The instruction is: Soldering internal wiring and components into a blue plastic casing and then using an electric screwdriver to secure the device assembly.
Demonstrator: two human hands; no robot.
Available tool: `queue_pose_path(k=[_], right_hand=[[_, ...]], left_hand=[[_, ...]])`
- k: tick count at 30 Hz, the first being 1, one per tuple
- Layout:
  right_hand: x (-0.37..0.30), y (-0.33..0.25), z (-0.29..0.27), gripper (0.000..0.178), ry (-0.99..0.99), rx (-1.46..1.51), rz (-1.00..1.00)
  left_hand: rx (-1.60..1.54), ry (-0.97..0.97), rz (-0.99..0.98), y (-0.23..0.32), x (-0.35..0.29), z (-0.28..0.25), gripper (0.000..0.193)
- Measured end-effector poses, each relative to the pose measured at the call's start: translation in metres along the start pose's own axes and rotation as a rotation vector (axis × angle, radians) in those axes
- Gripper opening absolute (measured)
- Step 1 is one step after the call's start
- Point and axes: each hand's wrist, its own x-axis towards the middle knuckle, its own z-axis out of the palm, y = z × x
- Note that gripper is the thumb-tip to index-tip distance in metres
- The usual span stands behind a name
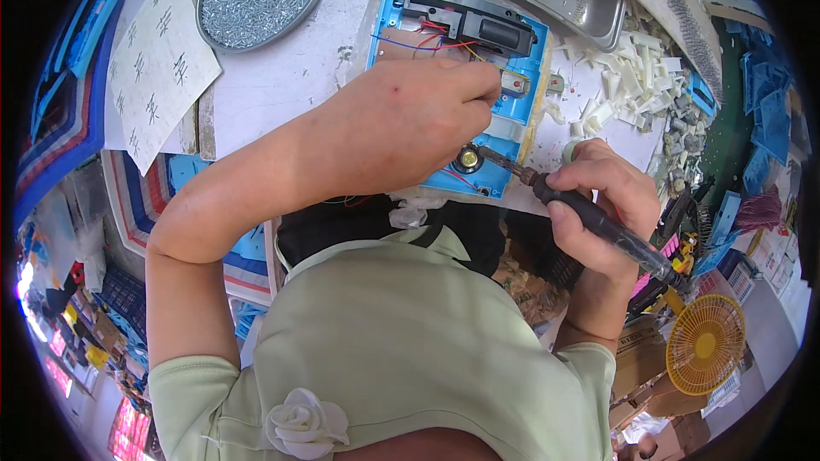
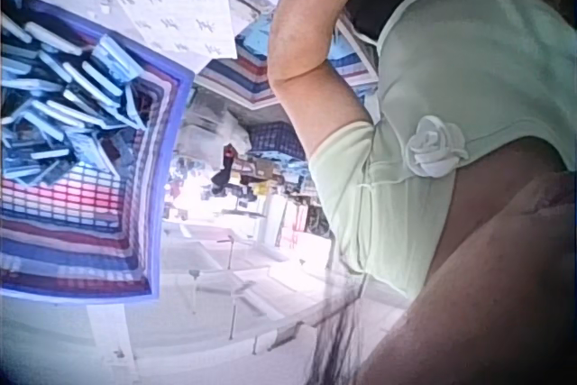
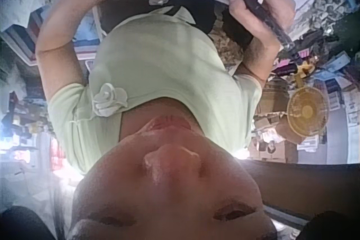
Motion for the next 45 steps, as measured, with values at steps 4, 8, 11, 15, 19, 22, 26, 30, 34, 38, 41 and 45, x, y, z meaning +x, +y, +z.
queue_pose_path(k=[4, 8, 11, 15, 19, 22, 26, 30, 34, 38, 41, 45], right_hand=[[0.000, 0.001, 0.001, 0.025, 0.004, -0.002, -0.008], [0.000, -0.004, -0.001, 0.026, 0.016, -0.013, 0.014], [-0.003, -0.005, -0.007, 0.025, 0.046, -0.021, 0.012], [-0.014, -0.006, -0.018, 0.025, 0.095, 0.024, -0.001], [-0.024, -0.001, -0.022, 0.027, 0.114, 0.068, -0.033], [-0.022, -0.001, -0.017, 0.028, 0.102, 0.060, -0.028], [-0.021, -0.001, -0.015, 0.028, 0.108, 0.040, -0.021], [-0.021, 0.000, -0.016, 0.027, 0.107, 0.034, -0.030], [-0.022, 0.000, -0.018, 0.027, 0.119, 0.026, -0.035], [-0.023, 0.002, -0.020, 0.027, 0.124, 0.036, -0.045], [-0.021, 0.001, -0.019, 0.027, 0.118, 0.042, -0.051], [-0.016, -0.002, -0.018, 0.027, 0.083, 0.028, -0.067]], left_hand=[[-0.012, 0.006, 0.000, 0.000, 0.000, 0.000, 0.014], [-0.013, 0.008, -0.011, 0.001, 0.001, 0.000, 0.014], [-0.013, 0.013, -0.010, 0.001, 0.000, -0.001, 0.014], [-0.009, -0.005, -0.013, 0.001, 0.001, -0.001, 0.014], [0.004, -0.014, -0.011, 0.002, 0.002, -0.003, 0.014], [-0.010, -0.010, -0.016, 0.002, 0.002, -0.003, 0.014], [-0.019, -0.010, -0.022, 0.002, 0.002, -0.003, 0.014], [-0.037, -0.010, -0.023, 0.002, 0.002, -0.004, 0.014], [-0.110, -0.006, -0.019, -0.003, -0.001, -0.005, 0.014], [-0.153, 0.005, -0.017, -0.006, -0.003, -0.006, 0.013], [-0.096, -0.001, -0.021, -0.001, -0.002, -0.006, 0.013], [-0.019, 0.017, -0.024, 0.004, 0.000, -0.003, 0.013]])
